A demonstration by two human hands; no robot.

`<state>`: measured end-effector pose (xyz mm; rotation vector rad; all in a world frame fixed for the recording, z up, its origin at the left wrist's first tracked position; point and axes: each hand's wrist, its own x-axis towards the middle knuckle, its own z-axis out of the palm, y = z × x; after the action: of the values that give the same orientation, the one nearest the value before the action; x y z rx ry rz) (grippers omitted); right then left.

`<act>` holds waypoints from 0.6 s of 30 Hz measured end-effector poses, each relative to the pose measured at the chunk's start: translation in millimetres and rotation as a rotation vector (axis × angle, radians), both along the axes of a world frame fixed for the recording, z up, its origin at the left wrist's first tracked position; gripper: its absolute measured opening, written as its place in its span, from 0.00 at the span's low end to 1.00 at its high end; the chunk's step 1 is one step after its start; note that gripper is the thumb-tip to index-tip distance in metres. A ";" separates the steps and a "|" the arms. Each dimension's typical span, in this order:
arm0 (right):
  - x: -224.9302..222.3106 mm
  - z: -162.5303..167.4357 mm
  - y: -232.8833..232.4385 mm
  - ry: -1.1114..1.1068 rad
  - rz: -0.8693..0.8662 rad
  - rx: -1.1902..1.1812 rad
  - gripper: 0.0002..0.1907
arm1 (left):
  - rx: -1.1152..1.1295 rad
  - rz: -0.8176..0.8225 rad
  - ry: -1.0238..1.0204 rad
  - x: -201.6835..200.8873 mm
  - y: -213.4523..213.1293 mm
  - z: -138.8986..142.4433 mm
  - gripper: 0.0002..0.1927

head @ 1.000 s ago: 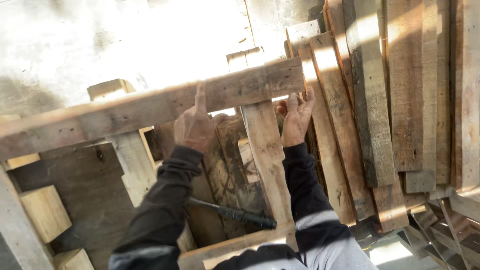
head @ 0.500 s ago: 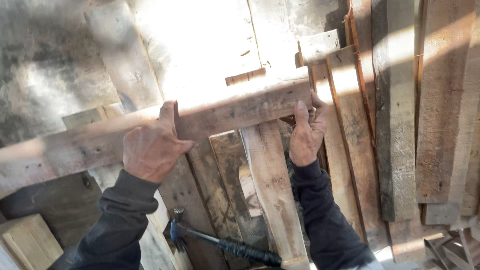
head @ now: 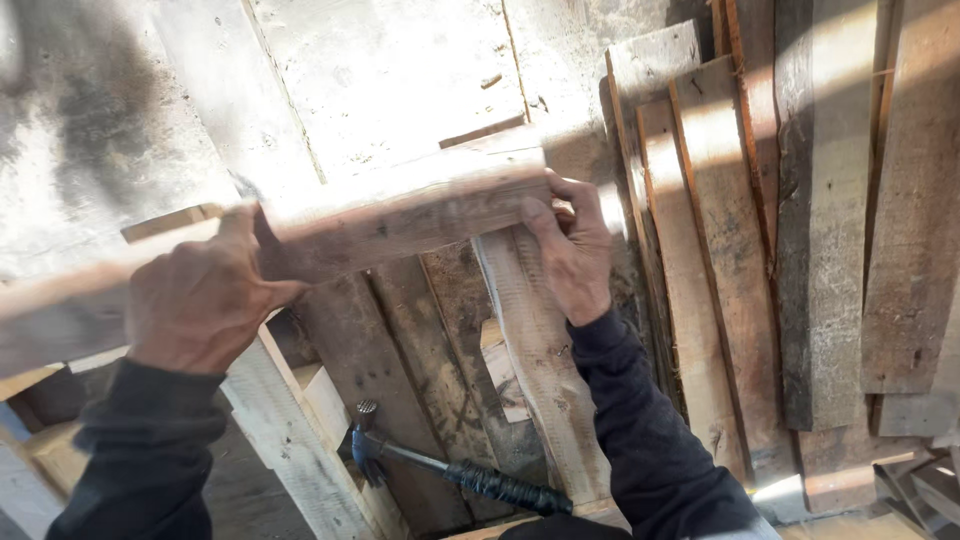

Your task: The person smooths a wooden plank with an angle grinder, then positions it on a wooden frame. They select nails from a container and hammer them into the plank to secure it to the frame.

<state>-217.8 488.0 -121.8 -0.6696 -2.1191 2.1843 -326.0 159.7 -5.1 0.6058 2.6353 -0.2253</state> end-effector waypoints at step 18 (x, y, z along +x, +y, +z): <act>7.5 -15.4 21.5 -0.098 0.071 -0.440 0.31 | 0.354 -0.020 -0.172 -12.8 189.9 -36.2 0.50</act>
<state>-210.3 509.5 -137.2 -0.7423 -1.7286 2.7428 -338.9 349.7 -41.3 0.7286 2.5170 0.2830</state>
